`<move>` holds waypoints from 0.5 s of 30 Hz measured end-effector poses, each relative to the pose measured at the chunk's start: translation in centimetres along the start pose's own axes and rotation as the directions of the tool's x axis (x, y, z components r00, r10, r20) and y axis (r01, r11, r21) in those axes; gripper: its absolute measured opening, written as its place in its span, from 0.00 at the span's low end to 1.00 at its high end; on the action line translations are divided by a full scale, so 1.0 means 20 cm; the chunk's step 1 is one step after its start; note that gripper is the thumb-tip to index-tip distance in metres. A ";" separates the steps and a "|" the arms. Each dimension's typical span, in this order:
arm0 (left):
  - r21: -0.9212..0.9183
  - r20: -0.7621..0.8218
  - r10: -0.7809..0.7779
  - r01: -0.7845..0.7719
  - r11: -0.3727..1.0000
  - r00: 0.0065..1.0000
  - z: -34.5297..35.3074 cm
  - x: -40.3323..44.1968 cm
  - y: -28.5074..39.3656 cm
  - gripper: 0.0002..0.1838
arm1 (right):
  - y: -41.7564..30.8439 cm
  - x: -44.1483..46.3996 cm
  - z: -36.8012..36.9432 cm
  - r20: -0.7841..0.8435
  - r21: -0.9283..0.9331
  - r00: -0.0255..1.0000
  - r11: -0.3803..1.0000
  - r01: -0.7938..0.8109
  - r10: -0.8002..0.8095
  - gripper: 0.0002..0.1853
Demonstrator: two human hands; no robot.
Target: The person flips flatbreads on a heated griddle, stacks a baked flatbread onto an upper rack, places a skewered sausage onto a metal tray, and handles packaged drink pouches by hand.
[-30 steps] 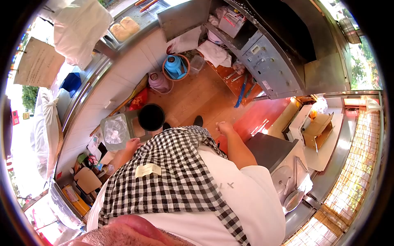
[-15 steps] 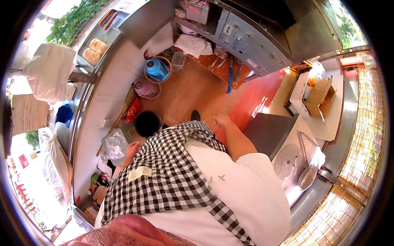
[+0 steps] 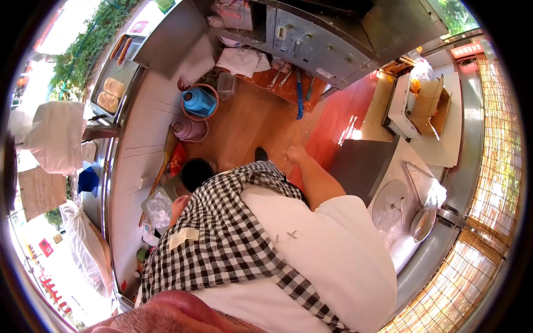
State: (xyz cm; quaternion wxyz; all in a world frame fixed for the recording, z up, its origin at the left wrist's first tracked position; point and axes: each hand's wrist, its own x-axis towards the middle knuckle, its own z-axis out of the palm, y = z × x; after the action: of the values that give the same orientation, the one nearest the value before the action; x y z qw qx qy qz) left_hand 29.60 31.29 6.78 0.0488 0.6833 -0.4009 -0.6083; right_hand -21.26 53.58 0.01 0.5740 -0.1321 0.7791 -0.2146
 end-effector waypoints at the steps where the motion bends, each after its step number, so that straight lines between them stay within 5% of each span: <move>1: 0.035 -0.014 0.009 -0.008 0.999 1.000 0.02 -0.01 0.02 0.15 | -0.01 -0.01 -0.01 -0.013 0.022 1.000 1.000 -0.021 0.021 0.12; 4: 0.062 -0.025 0.055 -0.053 0.997 0.998 0.11 -0.03 0.09 0.14 | -0.02 -0.05 -0.08 -0.044 -0.080 0.998 0.996 0.031 -0.035 0.12; 8: 0.007 0.003 0.079 -0.079 0.997 0.997 0.20 -0.07 0.19 0.10 | 0.06 0.03 -0.13 -0.010 -0.033 0.997 0.996 -0.082 0.082 0.12; 10: 0.067 -0.001 0.087 -0.087 0.994 0.996 0.21 -0.03 0.19 0.11 | 0.14 0.05 -0.15 0.034 -0.087 0.999 0.996 -0.002 0.005 0.13; 13: 0.201 0.008 0.163 -0.161 0.966 0.987 0.13 0.19 -0.01 0.14 | 0.11 0.02 -0.18 0.015 -0.094 0.989 0.985 -0.144 0.146 0.13; 15: 0.361 0.052 0.151 -0.159 0.919 0.987 0.05 0.39 -0.16 0.15 | 0.08 -0.02 -0.18 0.012 -0.079 0.995 0.992 -0.099 0.101 0.13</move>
State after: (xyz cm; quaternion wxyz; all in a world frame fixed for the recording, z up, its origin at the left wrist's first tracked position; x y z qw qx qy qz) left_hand 29.88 29.15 -1.53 -0.0352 0.6394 -0.5599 -0.5258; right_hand -24.43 55.83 0.40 0.5847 -0.1171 0.7879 -0.1539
